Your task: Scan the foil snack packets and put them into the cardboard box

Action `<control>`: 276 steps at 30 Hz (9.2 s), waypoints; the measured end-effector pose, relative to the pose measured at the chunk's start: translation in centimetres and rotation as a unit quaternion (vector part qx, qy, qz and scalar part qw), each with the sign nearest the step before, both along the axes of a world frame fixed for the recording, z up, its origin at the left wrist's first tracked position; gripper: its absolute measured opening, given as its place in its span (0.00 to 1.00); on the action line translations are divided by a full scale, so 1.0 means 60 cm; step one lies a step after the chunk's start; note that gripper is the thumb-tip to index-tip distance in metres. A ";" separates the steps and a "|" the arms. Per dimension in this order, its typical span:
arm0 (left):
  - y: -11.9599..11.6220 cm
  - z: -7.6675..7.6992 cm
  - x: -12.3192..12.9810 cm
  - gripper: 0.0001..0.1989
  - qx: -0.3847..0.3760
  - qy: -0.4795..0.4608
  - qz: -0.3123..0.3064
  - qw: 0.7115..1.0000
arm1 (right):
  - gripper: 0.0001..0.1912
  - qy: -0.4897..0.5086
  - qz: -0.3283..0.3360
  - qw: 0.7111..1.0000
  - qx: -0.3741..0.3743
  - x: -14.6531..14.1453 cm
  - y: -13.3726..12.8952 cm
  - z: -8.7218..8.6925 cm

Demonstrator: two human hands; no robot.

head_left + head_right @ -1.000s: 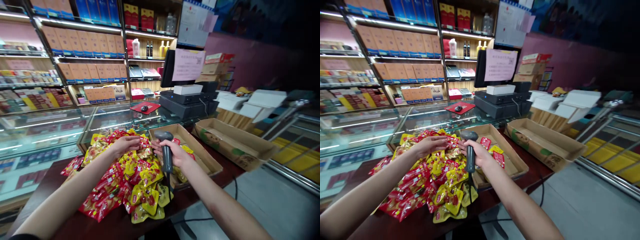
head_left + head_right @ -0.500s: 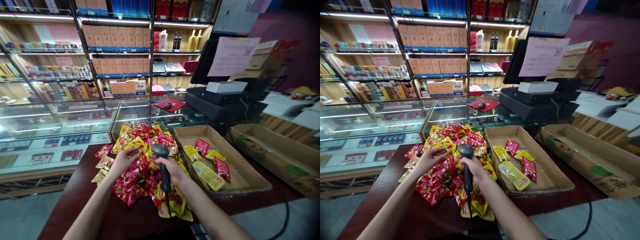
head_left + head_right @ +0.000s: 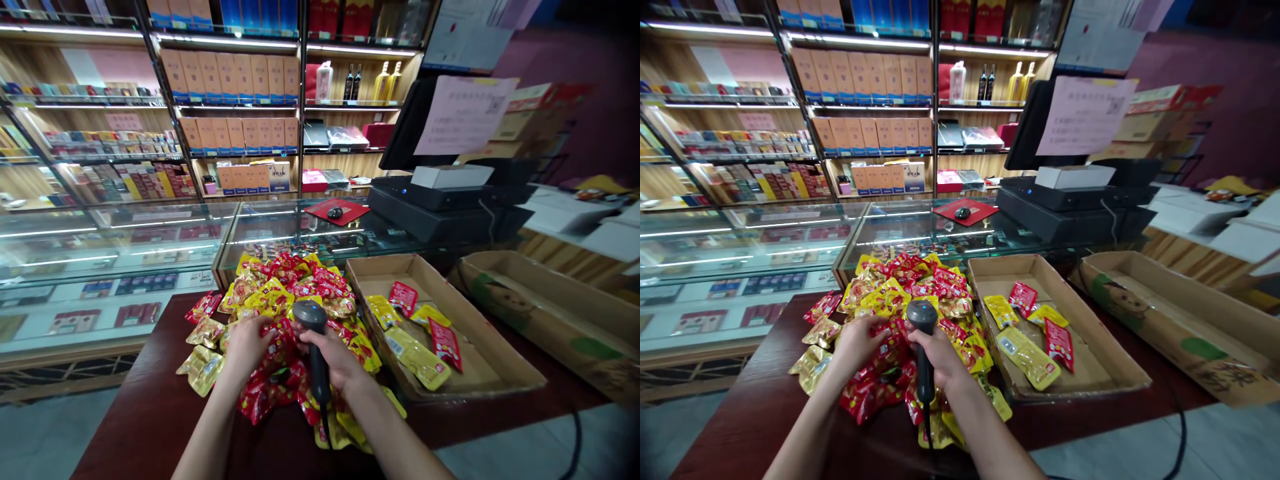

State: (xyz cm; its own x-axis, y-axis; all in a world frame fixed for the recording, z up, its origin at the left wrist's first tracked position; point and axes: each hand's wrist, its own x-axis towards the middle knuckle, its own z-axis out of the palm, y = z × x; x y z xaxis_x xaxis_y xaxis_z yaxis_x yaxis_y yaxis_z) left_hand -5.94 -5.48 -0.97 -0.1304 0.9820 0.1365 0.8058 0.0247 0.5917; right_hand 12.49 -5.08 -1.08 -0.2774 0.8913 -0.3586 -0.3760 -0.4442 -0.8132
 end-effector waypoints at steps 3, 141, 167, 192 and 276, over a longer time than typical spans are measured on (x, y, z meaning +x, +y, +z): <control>0.000 0.007 -0.001 0.08 0.004 -0.039 -0.003 0.999 | 0.13 0.002 -0.004 1.000 0.010 0.004 0.001 0.011; 0.273 0.115 0.340 0.27 -0.221 -0.475 -0.132 0.841 | 0.04 -0.129 -0.202 0.969 0.059 0.301 0.164 0.150; 0.062 0.065 -0.026 0.22 -0.080 -0.362 -0.052 0.927 | 0.08 -0.041 0.015 0.999 0.008 -0.019 0.067 0.081; 0.018 0.034 0.012 0.09 0.116 -0.168 0.013 0.979 | 0.14 0.078 -0.068 0.994 -0.031 -0.031 0.059 0.034; 0.181 0.029 0.023 0.24 -0.250 -0.489 -0.093 0.831 | 0.11 -0.165 0.046 0.978 0.123 0.012 -0.093 0.037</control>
